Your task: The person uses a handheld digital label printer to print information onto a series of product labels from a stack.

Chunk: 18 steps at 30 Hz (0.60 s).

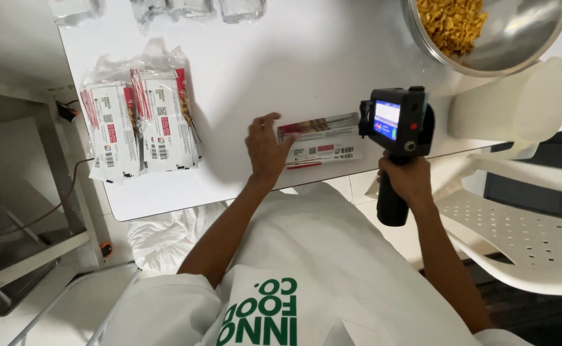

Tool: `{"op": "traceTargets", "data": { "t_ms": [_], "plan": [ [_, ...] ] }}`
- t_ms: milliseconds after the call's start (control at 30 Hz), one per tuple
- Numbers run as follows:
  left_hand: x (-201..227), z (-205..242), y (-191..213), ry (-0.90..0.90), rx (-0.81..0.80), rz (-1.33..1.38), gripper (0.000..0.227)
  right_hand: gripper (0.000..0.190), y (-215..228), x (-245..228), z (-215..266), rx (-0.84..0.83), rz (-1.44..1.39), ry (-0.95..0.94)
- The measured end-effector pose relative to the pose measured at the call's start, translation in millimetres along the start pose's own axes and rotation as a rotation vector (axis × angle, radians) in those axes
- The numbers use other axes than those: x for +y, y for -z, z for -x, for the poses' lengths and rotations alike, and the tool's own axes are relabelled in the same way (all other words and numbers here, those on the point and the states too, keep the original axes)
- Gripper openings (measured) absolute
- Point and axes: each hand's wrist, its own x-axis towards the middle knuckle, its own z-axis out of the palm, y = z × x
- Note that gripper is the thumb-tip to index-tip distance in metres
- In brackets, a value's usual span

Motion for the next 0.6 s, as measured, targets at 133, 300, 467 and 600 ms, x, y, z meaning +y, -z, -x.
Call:
{"op": "traceTargets", "data": {
  "t_ms": [133,300,467,600],
  "plan": [
    [-33,2,-55,-0.481,-0.091,-0.151,0.023,0.023,-21,4,11,-0.007,0.018,0.021],
    [-33,0,-56,-0.431,-0.243,-0.391,0.06,0.012,-38,11,19,-0.03,-0.029,-0.015],
    [-42,-19,-64,-0.414,-0.205,-0.318,0.065,0.012,-46,4,28,-0.024,-0.045,0.004],
    [-21,-27,-43,-0.411,-0.094,-0.332,0.079,0.011,-53,1,32,0.031,-0.045,0.019]
  ]
}}
